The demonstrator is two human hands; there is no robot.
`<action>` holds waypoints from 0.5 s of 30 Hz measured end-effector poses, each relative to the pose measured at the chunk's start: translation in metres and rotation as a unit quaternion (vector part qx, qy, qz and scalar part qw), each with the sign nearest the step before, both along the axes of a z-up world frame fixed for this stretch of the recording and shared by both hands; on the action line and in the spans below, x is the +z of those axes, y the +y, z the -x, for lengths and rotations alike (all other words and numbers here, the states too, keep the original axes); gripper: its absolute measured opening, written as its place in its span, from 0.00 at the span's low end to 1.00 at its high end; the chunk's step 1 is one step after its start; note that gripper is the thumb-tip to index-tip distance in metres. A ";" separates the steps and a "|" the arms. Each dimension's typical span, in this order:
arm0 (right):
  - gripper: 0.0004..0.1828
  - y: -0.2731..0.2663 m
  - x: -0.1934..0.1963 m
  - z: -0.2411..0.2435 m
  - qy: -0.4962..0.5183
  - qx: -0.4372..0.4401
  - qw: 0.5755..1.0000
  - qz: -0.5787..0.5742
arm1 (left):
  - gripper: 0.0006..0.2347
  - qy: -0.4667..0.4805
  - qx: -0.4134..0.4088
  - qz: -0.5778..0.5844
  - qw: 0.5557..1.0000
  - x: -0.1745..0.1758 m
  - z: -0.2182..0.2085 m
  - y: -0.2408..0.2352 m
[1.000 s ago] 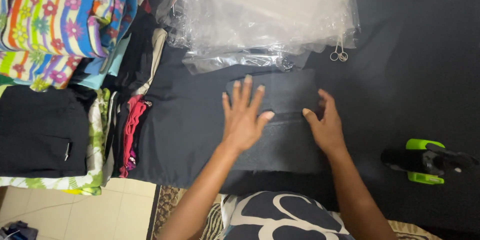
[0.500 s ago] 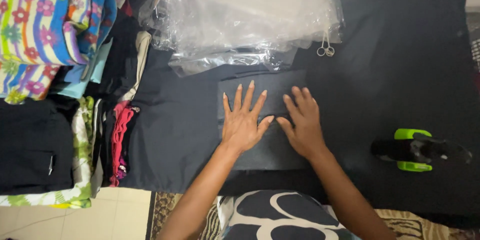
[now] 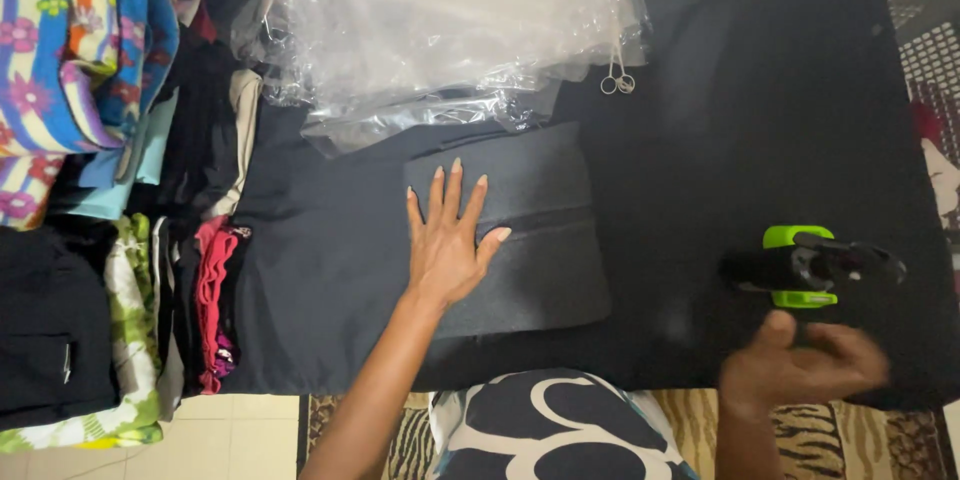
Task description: Fold and stack various items of clothing and linens on a work table, occasionally using a lint remover.
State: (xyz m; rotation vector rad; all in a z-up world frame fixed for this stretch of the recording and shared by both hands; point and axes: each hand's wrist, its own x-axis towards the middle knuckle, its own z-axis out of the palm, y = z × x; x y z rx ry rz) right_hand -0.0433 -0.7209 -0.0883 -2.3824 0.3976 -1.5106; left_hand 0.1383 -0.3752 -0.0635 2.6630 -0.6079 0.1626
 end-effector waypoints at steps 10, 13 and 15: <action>0.34 -0.017 0.041 -0.047 0.037 0.096 0.991 -0.090 | 0.31 -0.006 0.005 0.004 1.000 -0.002 -0.001 -0.001; 0.21 -0.025 0.047 -0.054 0.056 0.106 0.991 -0.061 | 0.30 -0.016 0.003 0.001 1.000 -0.002 -0.001 -0.001; 0.33 -0.032 0.049 -0.054 0.122 0.161 0.977 -0.070 | 0.30 -0.010 0.000 -0.003 1.000 -0.002 -0.002 -0.002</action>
